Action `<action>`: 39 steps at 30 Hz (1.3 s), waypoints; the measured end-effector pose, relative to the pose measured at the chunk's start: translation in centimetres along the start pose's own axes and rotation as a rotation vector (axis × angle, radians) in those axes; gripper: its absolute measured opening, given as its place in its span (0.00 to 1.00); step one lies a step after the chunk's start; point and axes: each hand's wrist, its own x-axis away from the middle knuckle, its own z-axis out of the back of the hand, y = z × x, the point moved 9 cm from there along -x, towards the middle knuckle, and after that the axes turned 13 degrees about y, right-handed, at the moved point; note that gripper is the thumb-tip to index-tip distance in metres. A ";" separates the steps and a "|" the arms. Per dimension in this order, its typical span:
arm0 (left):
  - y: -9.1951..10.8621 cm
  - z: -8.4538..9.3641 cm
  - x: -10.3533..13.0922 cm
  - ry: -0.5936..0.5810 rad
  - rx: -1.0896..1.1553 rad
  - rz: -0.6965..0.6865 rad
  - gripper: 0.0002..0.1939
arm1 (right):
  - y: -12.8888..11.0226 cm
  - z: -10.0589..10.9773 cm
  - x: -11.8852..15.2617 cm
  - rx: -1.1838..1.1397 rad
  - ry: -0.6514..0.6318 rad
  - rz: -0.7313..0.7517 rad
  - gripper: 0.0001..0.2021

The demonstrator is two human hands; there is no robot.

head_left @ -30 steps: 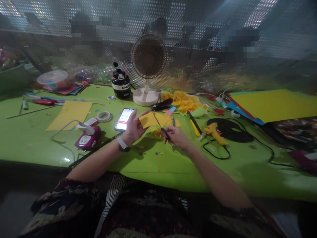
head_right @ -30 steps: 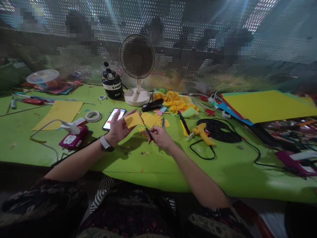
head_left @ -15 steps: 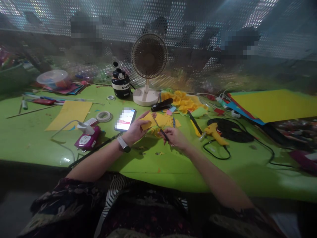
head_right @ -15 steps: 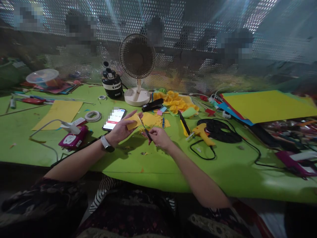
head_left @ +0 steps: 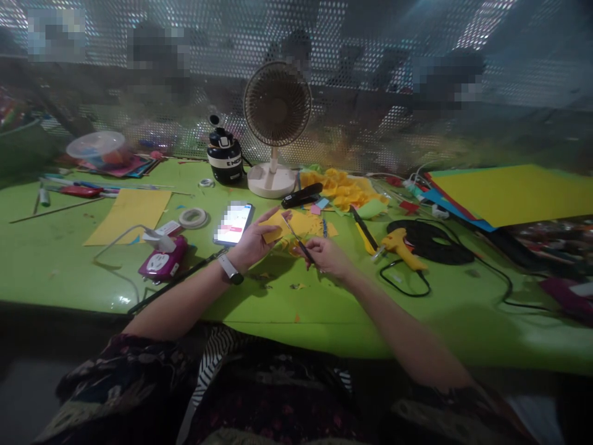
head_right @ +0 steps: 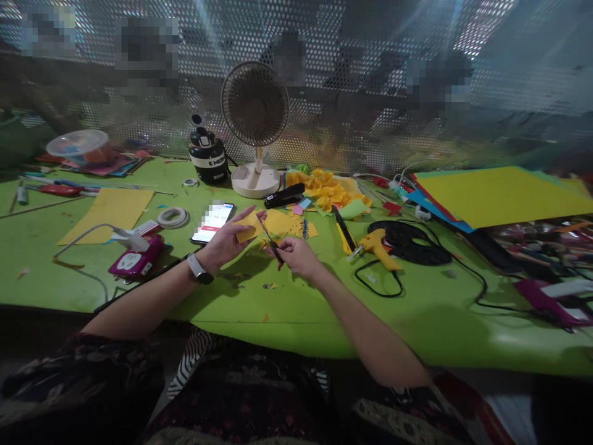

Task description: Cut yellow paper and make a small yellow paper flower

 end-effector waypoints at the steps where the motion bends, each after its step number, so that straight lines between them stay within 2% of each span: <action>1: 0.0 0.0 0.0 0.003 -0.001 -0.003 0.33 | 0.1 -0.1 -0.1 -0.006 -0.008 0.002 0.29; 6: 0.8 1.3 -0.6 0.110 -0.115 -0.025 0.28 | -0.7 0.5 -0.4 -0.053 -0.007 0.027 0.28; 8: 1.9 1.7 -0.8 0.127 -0.218 -0.082 0.25 | -1.5 1.8 -0.8 -0.059 0.051 0.056 0.27; 10: 2.6 2.0 -1.0 0.109 -0.426 -0.122 0.20 | -2.0 3.8 -1.4 -0.026 0.136 0.088 0.26; 12: 2.8 2.0 -1.2 0.029 -0.736 -0.149 0.14 | -2.0 6.0 -2.1 0.080 0.220 0.105 0.23; 14: 2.6 1.7 -1.2 -0.111 -1.033 -0.212 0.08 | -1.8 8.4 -2.8 0.272 0.336 0.129 0.18; 16: 2.4 1.4 -1.1 -0.221 -1.212 -0.287 0.05 | -1.9 10.3 -3.3 0.529 0.450 0.177 0.13; 18: 2.2 1.4 -1.1 -0.272 -1.302 -0.319 0.05 | -1.7 11.0 -3.8 0.722 0.485 0.202 0.10; 22: 2.0 1.4 -0.9 -0.319 -1.409 -0.364 0.03 | -1.0 11.0 -4.5 0.783 0.470 0.189 0.08; 25: 2.6 0.9 -0.6 -0.331 -1.469 -0.505 0.06 | -1.1 11.2 -4.6 0.776 0.492 0.198 0.11; 27: 3.0 0.5 -0.4 -0.293 -1.464 -0.597 0.08 | -0.9 11.4 -4.8 0.798 0.513 0.182 0.13; 30: 3.3 -0.3 0.0 -0.227 -1.339 -0.690 0.08 | -0.1 11.8 -5.4 0.818 0.553 0.131 0.15; 33: 2.6 -0.8 0.3 -0.185 -1.275 -0.713 0.07 | 1.2 11.6 -6.0 0.795 0.530 0.045 0.14; 39: 0.7 -1.6 0.1 -0.189 -1.393 -0.714 0.08 | 1.9 11.5 -6.2 0.755 0.532 0.000 0.09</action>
